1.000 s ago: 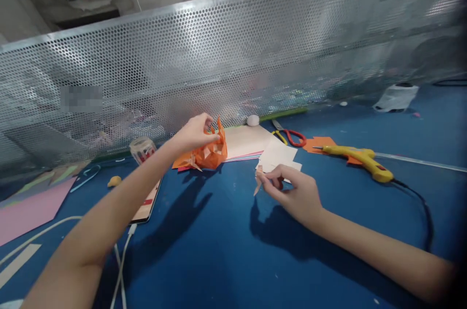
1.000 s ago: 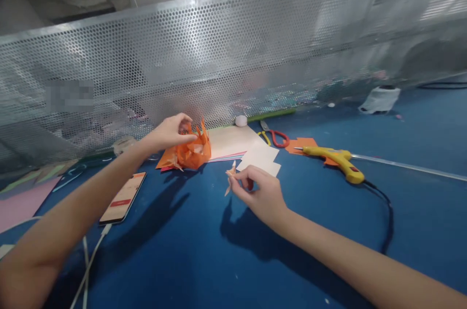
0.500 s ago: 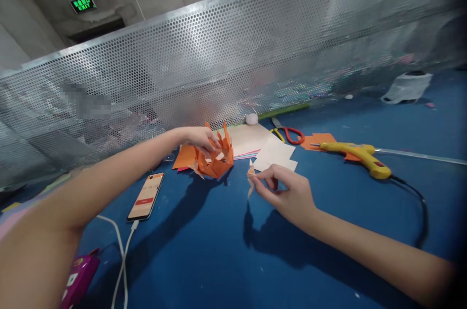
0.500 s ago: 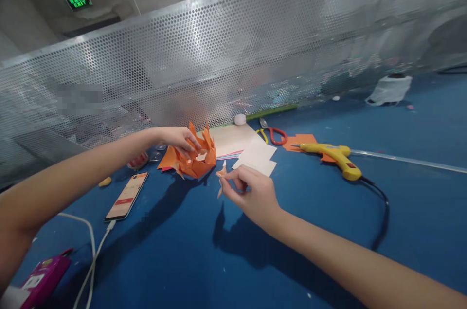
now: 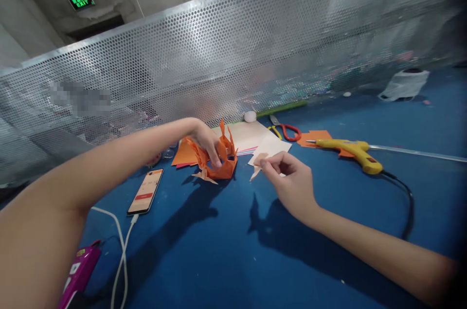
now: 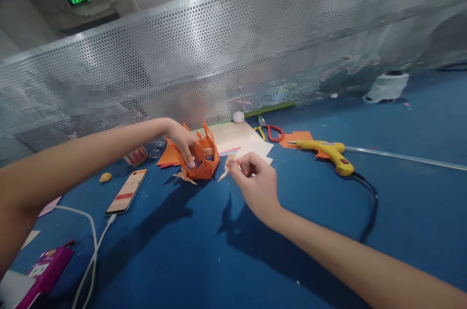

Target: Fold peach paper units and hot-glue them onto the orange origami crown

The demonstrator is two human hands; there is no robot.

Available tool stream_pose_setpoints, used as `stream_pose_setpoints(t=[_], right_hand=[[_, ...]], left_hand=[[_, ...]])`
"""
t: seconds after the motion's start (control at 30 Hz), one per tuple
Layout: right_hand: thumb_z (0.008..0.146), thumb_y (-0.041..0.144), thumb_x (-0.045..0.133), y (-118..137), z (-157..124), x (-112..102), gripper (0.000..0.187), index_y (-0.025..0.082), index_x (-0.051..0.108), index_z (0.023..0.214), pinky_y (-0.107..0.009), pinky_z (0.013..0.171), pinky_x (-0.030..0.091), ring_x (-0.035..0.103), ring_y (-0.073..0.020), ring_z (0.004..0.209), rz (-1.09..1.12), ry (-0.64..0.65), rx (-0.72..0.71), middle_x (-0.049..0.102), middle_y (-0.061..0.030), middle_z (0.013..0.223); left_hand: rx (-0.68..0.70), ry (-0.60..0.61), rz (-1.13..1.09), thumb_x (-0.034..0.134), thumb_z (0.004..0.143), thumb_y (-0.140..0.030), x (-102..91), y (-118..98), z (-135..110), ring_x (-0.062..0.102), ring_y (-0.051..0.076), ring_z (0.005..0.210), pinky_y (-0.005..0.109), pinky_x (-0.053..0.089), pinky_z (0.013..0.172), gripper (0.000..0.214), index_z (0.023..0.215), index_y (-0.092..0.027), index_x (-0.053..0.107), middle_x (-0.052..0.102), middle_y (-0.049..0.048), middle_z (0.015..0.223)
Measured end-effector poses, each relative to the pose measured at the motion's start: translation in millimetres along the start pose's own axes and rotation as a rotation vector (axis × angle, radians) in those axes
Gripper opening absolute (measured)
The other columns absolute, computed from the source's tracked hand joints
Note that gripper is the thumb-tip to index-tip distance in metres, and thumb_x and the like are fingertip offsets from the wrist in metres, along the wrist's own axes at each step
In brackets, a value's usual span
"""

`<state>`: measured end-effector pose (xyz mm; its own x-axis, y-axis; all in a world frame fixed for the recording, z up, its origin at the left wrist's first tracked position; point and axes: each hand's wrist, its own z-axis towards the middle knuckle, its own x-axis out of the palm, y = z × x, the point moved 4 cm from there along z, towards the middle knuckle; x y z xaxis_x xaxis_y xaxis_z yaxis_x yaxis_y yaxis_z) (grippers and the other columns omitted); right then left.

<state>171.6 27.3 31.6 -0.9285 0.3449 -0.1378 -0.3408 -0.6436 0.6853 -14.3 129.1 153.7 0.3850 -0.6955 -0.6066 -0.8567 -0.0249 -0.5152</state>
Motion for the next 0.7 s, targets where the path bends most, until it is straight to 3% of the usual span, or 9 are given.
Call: stream_pose_setpoints(t=[0.13, 0.23, 0.33, 0.53, 0.7], right_hand=[[0.100, 0.037, 0.062, 5, -1, 1, 0.023, 0.015, 0.066, 0.104, -0.026, 0.059, 0.055, 0.063, -0.0110, 0.068, -0.014, 0.000, -0.037, 0.067, -0.0007, 0.090], [0.099, 0.034, 0.063, 18, 3, -2, 0.026, 0.017, 0.062, 0.080, -0.021, 0.048, 0.045, 0.051, -0.0078, 0.050, -0.039, -0.013, -0.110, 0.052, 0.0070, 0.061], [0.095, 0.030, 0.065, 33, 11, -9, 0.030, 0.021, 0.057, 0.067, -0.022, 0.044, 0.038, 0.043, -0.0079, 0.044, -0.087, -0.014, -0.217, 0.041, 0.0085, 0.052], [0.092, 0.023, 0.066, 58, 28, -24, 0.023, 0.024, 0.063, 0.069, -0.026, 0.050, 0.038, 0.048, -0.0102, 0.047, -0.306, -0.001, -0.549, 0.051, 0.0053, 0.052], [0.095, 0.017, 0.065, 77, 22, -23, 0.020, 0.023, 0.067, 0.076, -0.028, 0.058, 0.040, 0.056, -0.0119, 0.054, -0.546, 0.015, -0.791, 0.065, 0.0030, 0.060]], left_hand=[[0.044, -0.155, -0.082, 0.064, 0.100, -0.035, 24.3, 15, 19, 0.066, 0.026, 0.110, 0.046, 0.058, 0.092, 0.033, 0.128, -0.019, 0.062, 0.063, 0.0104, 0.131], [0.086, -0.220, -0.143, 0.064, 0.100, -0.034, 38.2, 24, 21, 0.066, 0.025, 0.110, 0.045, 0.058, 0.092, 0.032, 0.128, -0.020, 0.062, 0.063, 0.0102, 0.132], [0.121, -0.257, -0.198, 0.063, 0.101, -0.035, 43.7, 34, 12, 0.066, 0.025, 0.109, 0.045, 0.058, 0.092, 0.030, 0.127, -0.020, 0.063, 0.063, 0.0098, 0.132], [0.238, -0.399, -0.383, 0.064, 0.100, -0.035, 53.2, 48, -11, 0.066, 0.026, 0.110, 0.046, 0.058, 0.092, 0.033, 0.128, -0.018, 0.063, 0.063, 0.0101, 0.131], [0.343, -0.502, -0.653, 0.064, 0.100, -0.035, 91.3, 58, -11, 0.066, 0.026, 0.109, 0.047, 0.058, 0.092, 0.034, 0.129, -0.018, 0.061, 0.063, 0.0110, 0.131]])
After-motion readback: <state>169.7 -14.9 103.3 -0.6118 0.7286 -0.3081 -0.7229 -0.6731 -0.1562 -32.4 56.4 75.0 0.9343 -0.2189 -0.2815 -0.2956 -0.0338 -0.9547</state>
